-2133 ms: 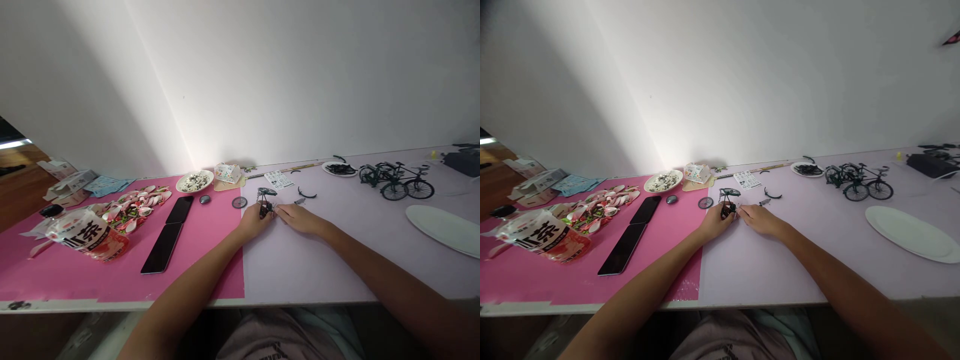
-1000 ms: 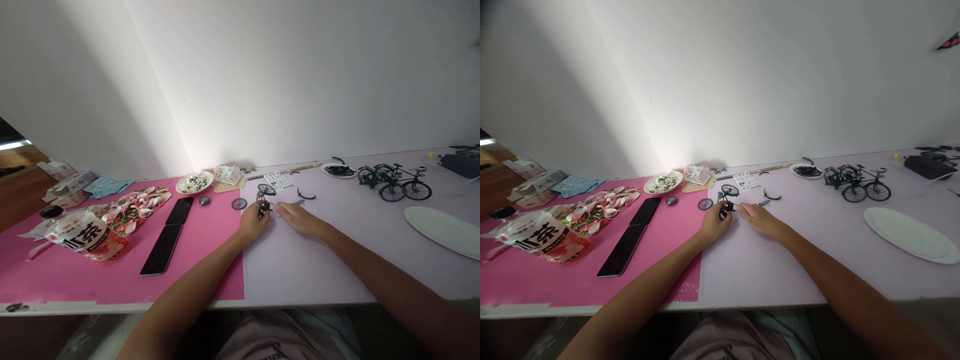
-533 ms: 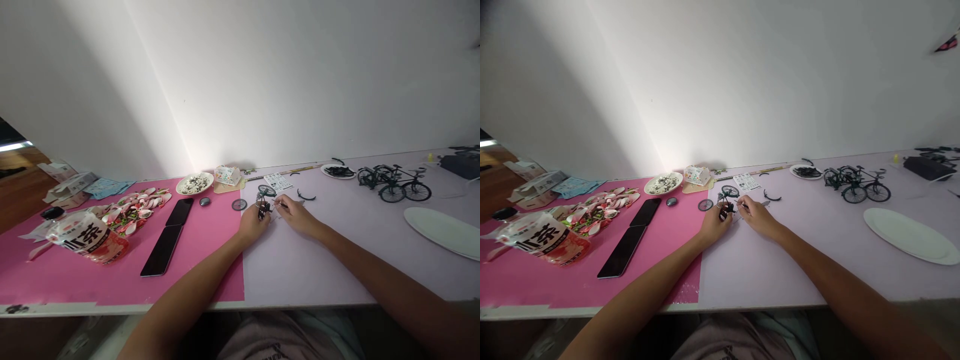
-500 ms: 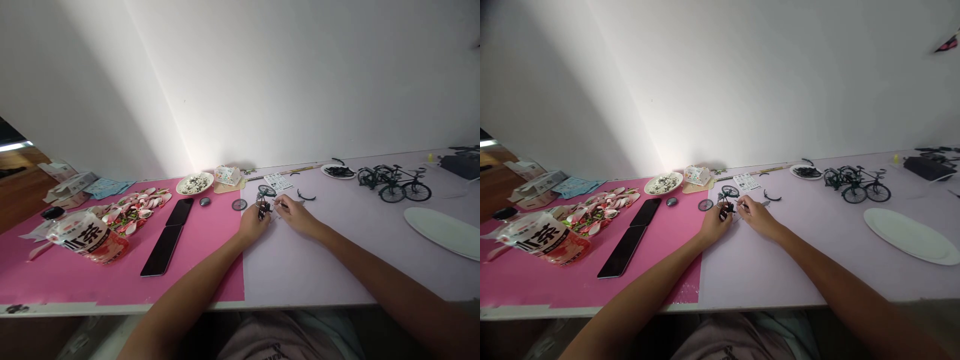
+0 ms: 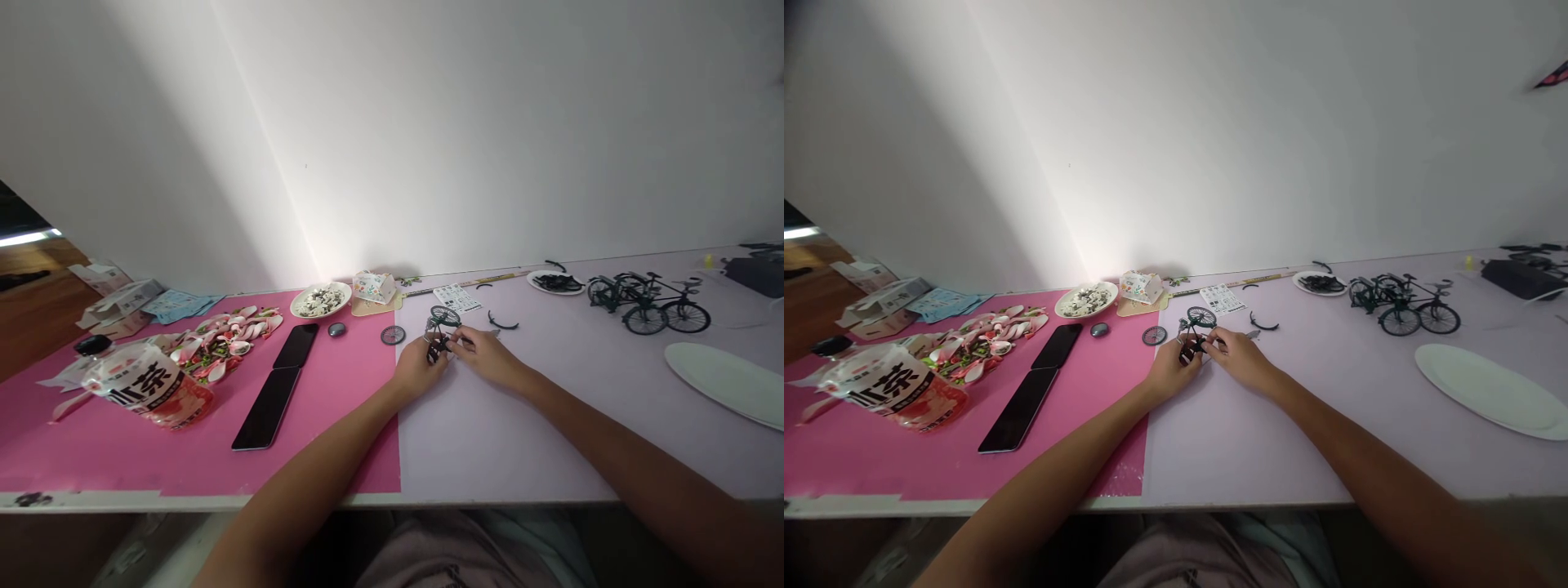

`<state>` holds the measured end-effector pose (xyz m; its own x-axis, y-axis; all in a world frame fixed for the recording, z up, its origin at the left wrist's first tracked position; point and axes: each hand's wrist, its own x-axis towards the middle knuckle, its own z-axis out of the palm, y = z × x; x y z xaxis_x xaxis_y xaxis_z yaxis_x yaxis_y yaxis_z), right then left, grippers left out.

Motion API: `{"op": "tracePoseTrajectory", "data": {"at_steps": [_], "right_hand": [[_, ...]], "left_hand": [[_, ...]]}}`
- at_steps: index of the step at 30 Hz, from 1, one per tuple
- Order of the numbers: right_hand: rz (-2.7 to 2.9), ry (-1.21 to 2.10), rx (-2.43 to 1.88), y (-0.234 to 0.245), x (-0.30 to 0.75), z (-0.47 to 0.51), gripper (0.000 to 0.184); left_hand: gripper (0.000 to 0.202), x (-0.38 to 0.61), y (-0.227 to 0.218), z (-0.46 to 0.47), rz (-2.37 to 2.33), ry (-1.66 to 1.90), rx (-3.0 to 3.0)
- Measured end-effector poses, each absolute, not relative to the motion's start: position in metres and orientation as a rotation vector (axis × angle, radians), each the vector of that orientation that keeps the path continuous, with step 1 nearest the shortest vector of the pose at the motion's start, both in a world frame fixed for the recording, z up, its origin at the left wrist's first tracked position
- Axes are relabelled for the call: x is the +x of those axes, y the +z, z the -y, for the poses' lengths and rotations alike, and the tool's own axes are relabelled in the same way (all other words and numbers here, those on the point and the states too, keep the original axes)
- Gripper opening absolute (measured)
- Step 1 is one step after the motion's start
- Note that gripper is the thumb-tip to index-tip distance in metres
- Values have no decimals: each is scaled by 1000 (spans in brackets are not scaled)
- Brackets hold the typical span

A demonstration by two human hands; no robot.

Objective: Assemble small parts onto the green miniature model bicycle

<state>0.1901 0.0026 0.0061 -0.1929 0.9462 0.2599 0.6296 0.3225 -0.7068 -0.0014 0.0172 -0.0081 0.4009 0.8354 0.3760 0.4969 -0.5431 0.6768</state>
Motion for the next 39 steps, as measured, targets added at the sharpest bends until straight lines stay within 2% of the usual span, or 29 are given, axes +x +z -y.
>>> {"op": "tracePoseTrajectory", "data": {"at_steps": [18,31,39], "right_hand": [[1966,625,-1388,3,193,-6,34],[1975,638,-1369,2,193,-5,37],[1982,674,-1363,4,193,-4,32]], "left_hand": [[30,-2,-7,-18,-1120,961,2207],[26,-3,-7,-18,-1091,945,2204],[20,-3,-11,-18,-1101,947,2214]]}}
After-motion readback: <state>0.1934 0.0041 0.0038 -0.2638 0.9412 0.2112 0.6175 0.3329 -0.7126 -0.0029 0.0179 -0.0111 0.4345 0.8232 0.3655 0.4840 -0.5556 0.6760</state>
